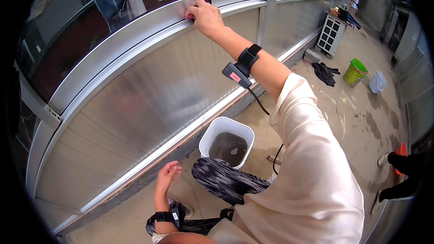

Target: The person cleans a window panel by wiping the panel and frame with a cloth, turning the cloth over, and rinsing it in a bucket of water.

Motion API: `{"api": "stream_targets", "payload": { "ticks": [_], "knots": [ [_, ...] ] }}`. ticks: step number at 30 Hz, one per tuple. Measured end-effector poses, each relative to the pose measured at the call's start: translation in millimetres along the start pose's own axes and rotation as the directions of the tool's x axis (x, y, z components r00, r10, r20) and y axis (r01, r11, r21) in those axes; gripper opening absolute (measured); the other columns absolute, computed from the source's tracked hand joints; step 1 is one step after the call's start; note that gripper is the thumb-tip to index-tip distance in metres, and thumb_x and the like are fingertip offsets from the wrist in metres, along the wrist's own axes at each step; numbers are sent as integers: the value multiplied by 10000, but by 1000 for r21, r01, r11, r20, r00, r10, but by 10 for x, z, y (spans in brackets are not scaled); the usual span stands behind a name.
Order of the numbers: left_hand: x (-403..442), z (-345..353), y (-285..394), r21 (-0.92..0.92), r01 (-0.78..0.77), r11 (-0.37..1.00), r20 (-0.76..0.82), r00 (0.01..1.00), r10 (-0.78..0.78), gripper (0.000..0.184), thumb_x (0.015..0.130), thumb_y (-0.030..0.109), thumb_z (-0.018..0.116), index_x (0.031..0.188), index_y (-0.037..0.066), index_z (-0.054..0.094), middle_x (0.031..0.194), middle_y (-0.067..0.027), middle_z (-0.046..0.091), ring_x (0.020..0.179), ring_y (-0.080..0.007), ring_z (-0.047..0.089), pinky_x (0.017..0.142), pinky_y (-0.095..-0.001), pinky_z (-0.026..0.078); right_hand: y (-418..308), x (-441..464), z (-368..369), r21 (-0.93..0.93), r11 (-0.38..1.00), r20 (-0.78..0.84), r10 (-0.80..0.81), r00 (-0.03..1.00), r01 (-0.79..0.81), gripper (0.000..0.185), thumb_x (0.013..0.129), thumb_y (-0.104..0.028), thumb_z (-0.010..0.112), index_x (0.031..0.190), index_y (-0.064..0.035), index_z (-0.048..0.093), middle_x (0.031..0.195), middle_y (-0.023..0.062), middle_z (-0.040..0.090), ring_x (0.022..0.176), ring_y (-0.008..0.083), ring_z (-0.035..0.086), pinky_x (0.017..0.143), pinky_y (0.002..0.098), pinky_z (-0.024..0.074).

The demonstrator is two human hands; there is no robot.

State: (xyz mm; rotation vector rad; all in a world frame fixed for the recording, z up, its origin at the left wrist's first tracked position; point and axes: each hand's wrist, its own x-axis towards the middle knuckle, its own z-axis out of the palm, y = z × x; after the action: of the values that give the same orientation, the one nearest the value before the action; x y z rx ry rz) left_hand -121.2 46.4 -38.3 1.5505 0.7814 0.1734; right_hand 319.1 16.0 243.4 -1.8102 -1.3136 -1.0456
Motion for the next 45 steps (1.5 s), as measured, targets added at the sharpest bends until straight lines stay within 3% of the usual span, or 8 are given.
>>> {"api": "stream_targets", "payload": {
  "ticks": [4,9,15,18,24,29,39,45],
  "knots": [
    [144,-90,-278,15,56,998,-26,998,-56,281,879,175,523,1139,71,550,943,-49,649,799,-126,621,606,-251,478,-618,-34,96,120,988,-27,-99,995,102,208,731,-25,597,878,-163,645,920,11,555,853,226,570,696,334,482],
    [270,-224,-678,56,208,976,-104,974,-202,260,876,166,519,1115,72,560,909,-52,653,767,-129,627,585,-252,479,-214,-48,-23,256,941,-58,-214,975,222,226,746,-20,596,914,-167,632,936,21,552,876,228,554,711,349,475],
    [269,-252,-883,80,271,959,-141,956,-258,263,875,163,521,1120,77,561,893,-61,653,756,-137,631,568,-254,480,1348,-95,-94,-4,999,-79,-38,996,37,199,753,1,547,865,-141,629,930,51,559,893,258,546,744,345,460],
    [257,-201,-900,70,324,943,-123,941,-315,268,878,168,521,1125,73,559,896,-66,654,755,-138,632,563,-250,479,2095,-64,-219,-199,977,17,82,996,-77,206,764,-29,510,852,-167,635,947,56,560,908,268,549,752,363,466],
    [290,-97,-710,95,287,953,-78,957,-280,292,885,191,517,1153,80,550,918,-52,654,775,-131,629,589,-252,481,2247,23,-197,-416,889,110,257,960,-190,202,758,-55,503,854,-176,633,1014,58,546,976,284,528,799,388,472],
    [120,36,-195,3,174,985,1,985,-174,293,894,174,501,1173,92,540,964,-37,642,830,-112,608,657,-237,467,1490,7,-152,-460,871,99,241,965,-171,157,760,-80,511,834,-158,625,991,68,551,973,292,520,790,402,473],
    [-168,86,183,-59,19,998,35,999,-17,311,909,246,508,1193,120,532,1008,-8,623,892,-97,588,703,-236,457,-1493,129,239,-102,946,-35,-312,950,307,90,714,-57,568,739,-122,626,769,44,568,790,239,524,648,365,430],
    [-361,-13,335,-62,-55,997,-56,997,51,311,906,260,510,1186,129,538,998,10,622,876,-80,582,700,-235,455,-3073,271,437,18,912,-46,-408,912,409,120,682,-104,541,721,-58,645,770,90,581,826,253,528,667,367,390]
  ]
}}
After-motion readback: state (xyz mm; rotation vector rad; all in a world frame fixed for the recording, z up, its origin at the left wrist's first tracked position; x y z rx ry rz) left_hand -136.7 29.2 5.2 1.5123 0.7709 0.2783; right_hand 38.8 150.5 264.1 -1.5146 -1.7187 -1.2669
